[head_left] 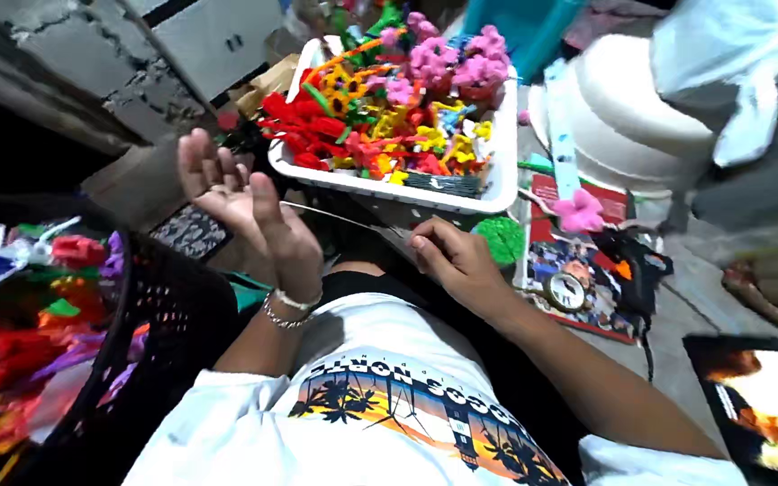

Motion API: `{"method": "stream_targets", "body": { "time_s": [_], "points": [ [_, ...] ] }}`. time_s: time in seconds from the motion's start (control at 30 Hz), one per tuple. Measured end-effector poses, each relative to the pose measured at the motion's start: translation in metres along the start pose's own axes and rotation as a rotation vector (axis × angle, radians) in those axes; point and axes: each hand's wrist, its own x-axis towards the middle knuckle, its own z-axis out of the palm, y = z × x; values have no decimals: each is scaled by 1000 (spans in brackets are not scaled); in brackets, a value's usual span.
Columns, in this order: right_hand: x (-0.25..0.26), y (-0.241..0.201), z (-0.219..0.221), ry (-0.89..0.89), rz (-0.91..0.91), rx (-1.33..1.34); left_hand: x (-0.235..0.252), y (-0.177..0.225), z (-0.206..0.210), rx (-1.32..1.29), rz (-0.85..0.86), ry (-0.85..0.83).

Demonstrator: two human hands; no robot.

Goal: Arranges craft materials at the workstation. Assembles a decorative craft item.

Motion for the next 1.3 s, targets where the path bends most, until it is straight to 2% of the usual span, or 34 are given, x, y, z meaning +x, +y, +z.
{"method": "stream_targets", "body": {
  "time_s": [0.03,0.13,0.17,0.23,0.27,0.33,0.47,0.53,0.67,0.83,0.93,1.1,1.3],
  "points": [
    [3,8,7,-21,-3,17,4,-1,-2,72,25,58],
    [6,23,26,-81,-21,106,33,-12,-17,365,328,201],
    [6,25,30,-102,-16,161,40,-11,-21,443,371,228],
    [5,26,35,-142,0,306,45,-7,-18,484,339,272],
    [3,25,38,-148,8,391,42,-3,-15,465,273,286],
    [-3,23,43,-125,30,525,25,8,-5,374,-4,273],
    [-14,25,50,-71,78,612,2,16,26,-266,-604,126],
    [-18,26,54,-101,87,607,-5,17,34,-465,-720,4],
    [-21,27,57,-91,37,555,-12,17,34,-650,-592,-77],
    [-21,32,51,-111,-52,465,-13,19,35,-800,-574,18],
    [-23,32,49,-153,-92,409,-11,26,30,-761,-622,14],
    [-26,29,50,-146,-100,395,-10,27,19,-613,-572,-104],
    [-27,27,50,-164,-78,374,-10,11,25,-753,-554,-59]
  ]
}}
